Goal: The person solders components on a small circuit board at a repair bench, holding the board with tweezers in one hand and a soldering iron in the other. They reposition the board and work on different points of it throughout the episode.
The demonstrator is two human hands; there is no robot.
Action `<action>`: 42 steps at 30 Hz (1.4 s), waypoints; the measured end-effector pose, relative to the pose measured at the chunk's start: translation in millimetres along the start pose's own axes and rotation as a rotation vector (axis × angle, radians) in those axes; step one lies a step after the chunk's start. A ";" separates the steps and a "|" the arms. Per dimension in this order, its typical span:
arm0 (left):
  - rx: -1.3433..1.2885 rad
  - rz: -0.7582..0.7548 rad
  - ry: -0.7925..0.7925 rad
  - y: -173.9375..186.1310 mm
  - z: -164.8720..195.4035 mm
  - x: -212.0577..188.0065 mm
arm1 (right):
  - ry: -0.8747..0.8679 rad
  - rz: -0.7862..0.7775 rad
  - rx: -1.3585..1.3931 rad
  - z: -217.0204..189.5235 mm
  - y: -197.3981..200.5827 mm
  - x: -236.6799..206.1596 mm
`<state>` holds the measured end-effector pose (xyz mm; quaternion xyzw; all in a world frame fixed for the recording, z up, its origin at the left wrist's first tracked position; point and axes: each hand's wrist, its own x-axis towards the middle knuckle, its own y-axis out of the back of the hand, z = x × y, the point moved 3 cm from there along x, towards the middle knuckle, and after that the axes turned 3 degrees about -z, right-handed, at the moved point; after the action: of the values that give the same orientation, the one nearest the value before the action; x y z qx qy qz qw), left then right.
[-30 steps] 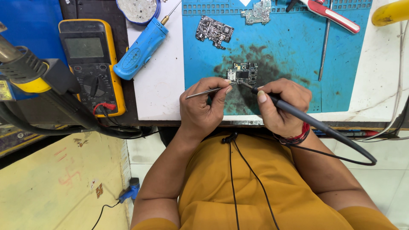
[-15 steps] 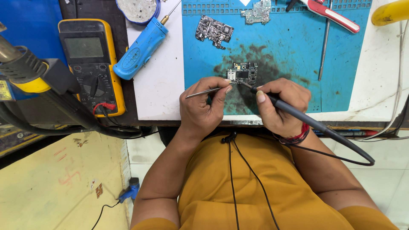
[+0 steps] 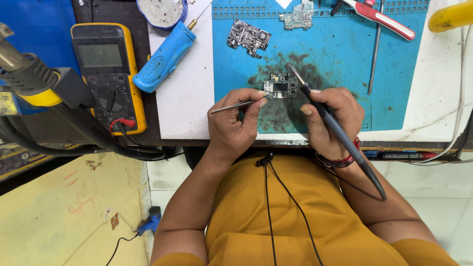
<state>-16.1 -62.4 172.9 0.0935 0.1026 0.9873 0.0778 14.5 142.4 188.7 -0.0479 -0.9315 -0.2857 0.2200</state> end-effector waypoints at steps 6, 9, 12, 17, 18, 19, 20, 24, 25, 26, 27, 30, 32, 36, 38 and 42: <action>0.018 0.019 -0.015 0.6 2.3 -0.2 | 0.082 -0.051 -0.044 5.6 0.9 1.6; 0.044 0.021 -0.017 0.1 3.3 1.2 | 0.112 -0.086 -0.055 5.7 -2.6 2.3; 0.079 0.017 -0.043 2.5 4.7 1.3 | 0.135 -0.149 -0.098 1.6 -3.3 2.9; 0.103 0.012 -0.061 1.5 5.0 2.0 | 0.151 -0.166 -0.097 -0.3 -4.1 6.9; 0.107 0.009 -0.064 1.6 4.2 2.5 | 0.155 -0.161 -0.090 0.2 -4.8 7.5; 0.110 0.005 -0.067 1.5 4.2 2.9 | 0.159 -0.155 -0.083 0.6 -5.0 7.9; 0.111 0.005 -0.067 1.9 3.7 2.7 | 0.162 -0.151 -0.076 0.7 -5.4 7.7; 0.118 0.007 -0.075 1.6 3.6 2.5 | 0.154 -0.147 -0.068 1.3 -5.5 6.7; 0.122 0.010 -0.078 1.8 3.6 2.5 | 0.148 -0.137 -0.059 1.6 -5.8 6.6; 0.128 0.011 -0.078 2.1 3.7 2.4 | 0.143 -0.127 -0.050 1.8 -5.9 6.7; 0.133 0.011 -0.077 2.0 4.0 2.3 | 0.146 -0.137 -0.058 1.7 -5.9 6.6; 0.129 0.010 -0.077 2.2 4.2 2.6 | 0.153 -0.145 -0.066 1.8 -5.4 6.9; 0.130 0.011 -0.081 2.3 4.2 2.9 | 0.151 -0.123 -0.048 2.3 -5.8 7.3; 0.135 0.013 -0.080 2.1 4.1 2.9 | 0.152 -0.134 -0.064 2.1 -5.9 7.0; 0.135 0.013 -0.075 2.1 4.1 2.6 | 0.157 -0.126 -0.054 2.2 -6.2 7.0; 0.131 0.010 -0.076 2.2 4.1 2.5 | 0.147 -0.127 -0.054 2.5 -5.9 6.9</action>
<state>-18.0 -63.3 177.8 0.1366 0.1636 0.9745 0.0703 6.1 138.6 186.9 0.0264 -0.9059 -0.3270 0.2677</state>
